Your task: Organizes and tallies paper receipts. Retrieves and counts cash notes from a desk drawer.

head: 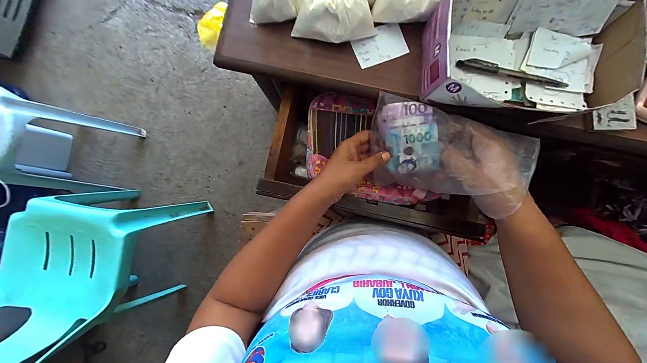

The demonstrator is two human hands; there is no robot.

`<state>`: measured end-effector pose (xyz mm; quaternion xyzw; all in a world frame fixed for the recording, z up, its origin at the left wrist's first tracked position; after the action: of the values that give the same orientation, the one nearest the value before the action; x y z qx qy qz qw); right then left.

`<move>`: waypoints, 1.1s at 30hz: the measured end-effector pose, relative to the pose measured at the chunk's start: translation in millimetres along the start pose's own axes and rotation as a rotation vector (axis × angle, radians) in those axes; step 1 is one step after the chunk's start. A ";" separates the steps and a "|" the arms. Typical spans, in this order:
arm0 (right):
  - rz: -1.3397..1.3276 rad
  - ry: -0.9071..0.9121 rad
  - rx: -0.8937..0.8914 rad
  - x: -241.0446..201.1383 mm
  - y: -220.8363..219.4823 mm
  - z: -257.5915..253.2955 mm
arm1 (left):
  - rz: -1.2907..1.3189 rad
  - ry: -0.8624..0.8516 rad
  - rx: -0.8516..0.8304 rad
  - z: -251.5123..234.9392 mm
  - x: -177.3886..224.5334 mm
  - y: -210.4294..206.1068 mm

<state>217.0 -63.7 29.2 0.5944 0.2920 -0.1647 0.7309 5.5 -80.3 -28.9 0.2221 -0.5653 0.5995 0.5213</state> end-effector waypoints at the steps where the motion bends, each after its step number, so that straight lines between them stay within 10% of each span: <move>1: 0.026 -0.022 0.040 -1.0 1.5 2.5 | 0.015 0.001 0.008 0.1 -0.1 0.4; 9: -0.533 -0.197 -0.078 6.0 -4.4 22.2 | -0.009 -0.038 -0.019 -0.1 -1.3 -0.8; 15: -0.393 0.062 -0.121 -0.5 -22.7 5.1 | -0.026 -0.031 -0.021 1.8 0.4 -1.5; 26: -0.695 -0.389 -0.260 -2.5 -35.5 10.9 | 0.053 0.158 0.016 -2.1 -1.7 1.6; 33: -0.735 -0.239 -0.295 17.9 -34.5 13.2 | -0.174 0.002 0.198 -5.9 -5.7 11.9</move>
<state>213.7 -82.8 -7.0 0.3163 0.4185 -0.4389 0.7295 -1.0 -74.8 -40.6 0.3202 -0.4814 0.6051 0.5474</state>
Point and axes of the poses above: each hand's wrist, its own z-axis away from the middle knuckle, its own y-axis out of the back of the hand, x = y × z, the point moved 4 cm from there along -z, towards the middle knuckle, and after that the axes turned 12 degrees about z, right-handed, at the moved point
